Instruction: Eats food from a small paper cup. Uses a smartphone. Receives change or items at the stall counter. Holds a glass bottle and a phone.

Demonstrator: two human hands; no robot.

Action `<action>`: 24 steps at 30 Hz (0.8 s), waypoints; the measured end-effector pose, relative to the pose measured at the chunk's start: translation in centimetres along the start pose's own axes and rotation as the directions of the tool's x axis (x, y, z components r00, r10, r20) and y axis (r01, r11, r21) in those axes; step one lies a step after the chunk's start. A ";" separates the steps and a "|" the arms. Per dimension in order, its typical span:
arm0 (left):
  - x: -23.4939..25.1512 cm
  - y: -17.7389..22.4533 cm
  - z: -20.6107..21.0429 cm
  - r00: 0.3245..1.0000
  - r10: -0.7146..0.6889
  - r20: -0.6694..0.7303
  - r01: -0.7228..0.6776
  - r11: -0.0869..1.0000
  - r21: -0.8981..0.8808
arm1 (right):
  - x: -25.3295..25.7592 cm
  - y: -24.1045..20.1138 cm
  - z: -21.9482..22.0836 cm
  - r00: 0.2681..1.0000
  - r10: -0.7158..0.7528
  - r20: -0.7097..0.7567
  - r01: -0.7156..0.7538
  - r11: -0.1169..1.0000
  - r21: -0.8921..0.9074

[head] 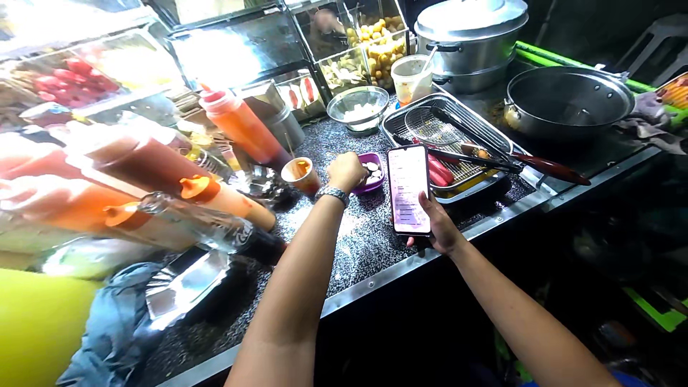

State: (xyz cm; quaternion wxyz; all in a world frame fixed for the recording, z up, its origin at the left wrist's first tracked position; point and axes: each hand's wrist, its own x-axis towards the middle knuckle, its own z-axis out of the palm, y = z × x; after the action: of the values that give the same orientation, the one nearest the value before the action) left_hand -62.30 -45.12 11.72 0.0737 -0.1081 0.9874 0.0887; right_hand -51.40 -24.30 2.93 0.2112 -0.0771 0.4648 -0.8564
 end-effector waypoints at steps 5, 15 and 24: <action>-0.1 -0.4 -0.3 0.998 0.037 -0.051 -0.050 0.956 -0.288 | 0.0 0.1 0.0 1.000 -0.016 0.006 0.016 1.000 -0.001; -0.8 -0.7 -1.7 0.948 -0.254 0.193 0.083 -0.389 -0.918 | 0.1 0.3 -0.2 0.999 -0.030 0.019 0.030 0.999 -0.009; -1.6 1.1 -0.8 0.991 -0.119 -0.069 0.113 0.991 -0.076 | 0.0 0.2 -0.1 1.000 -0.006 -0.001 0.006 1.000 -0.007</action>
State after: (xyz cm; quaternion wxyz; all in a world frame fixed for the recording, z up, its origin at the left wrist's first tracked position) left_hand -61.14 -43.88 12.97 0.0386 -0.1711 0.9776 0.1160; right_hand -51.38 -24.34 2.76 0.2084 -0.0788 0.4674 -0.8555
